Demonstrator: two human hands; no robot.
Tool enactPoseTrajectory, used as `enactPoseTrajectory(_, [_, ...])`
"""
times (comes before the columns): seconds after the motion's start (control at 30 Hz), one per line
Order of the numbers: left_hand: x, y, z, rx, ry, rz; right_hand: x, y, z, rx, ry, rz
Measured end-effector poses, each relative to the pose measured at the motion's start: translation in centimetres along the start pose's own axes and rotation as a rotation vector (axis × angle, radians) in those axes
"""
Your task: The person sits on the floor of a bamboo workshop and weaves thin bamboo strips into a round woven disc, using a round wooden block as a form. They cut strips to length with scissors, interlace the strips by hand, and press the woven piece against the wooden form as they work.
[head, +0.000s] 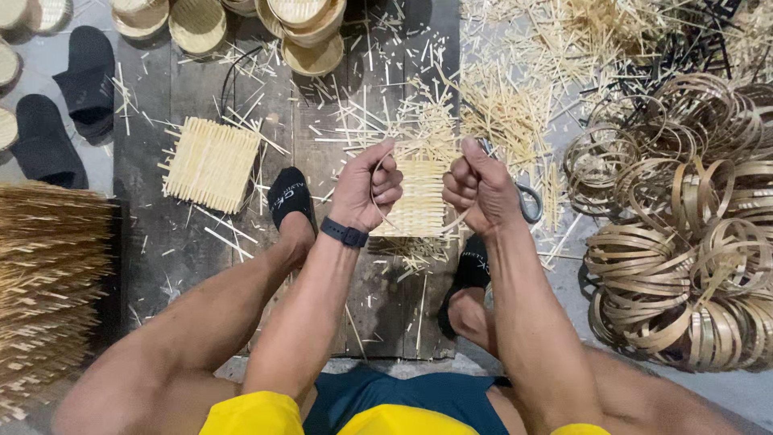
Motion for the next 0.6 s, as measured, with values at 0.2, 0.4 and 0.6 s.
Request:
enactPoseTrajectory(0.2, [-2.9,1.0,-0.4,0.191,-0.011,0.243,-4.1,1.2,0.9,-0.169,-0.579,0.151])
enactPoseTrajectory(0.4, [-11.4,3.1,-3.3,0.58,1.01,0.683,-10.6,4.2,6.2,-0.185,-1.127,0.517])
enactPoseTrajectory(0.6, [-17.9,5.1,-5.5,0.683,1.575,0.701,-12.9,4.5,10.0,-0.34,-1.371,0.559])
Point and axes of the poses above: each hand's wrist, its own y-axis towards the middle knuckle, its own x-axis out of the palm, z = x × y, the point moved 2 cm from there along y, towards the middle knuckle, and after that the axes turned 6 degrees about y, right-handed, at the moved point
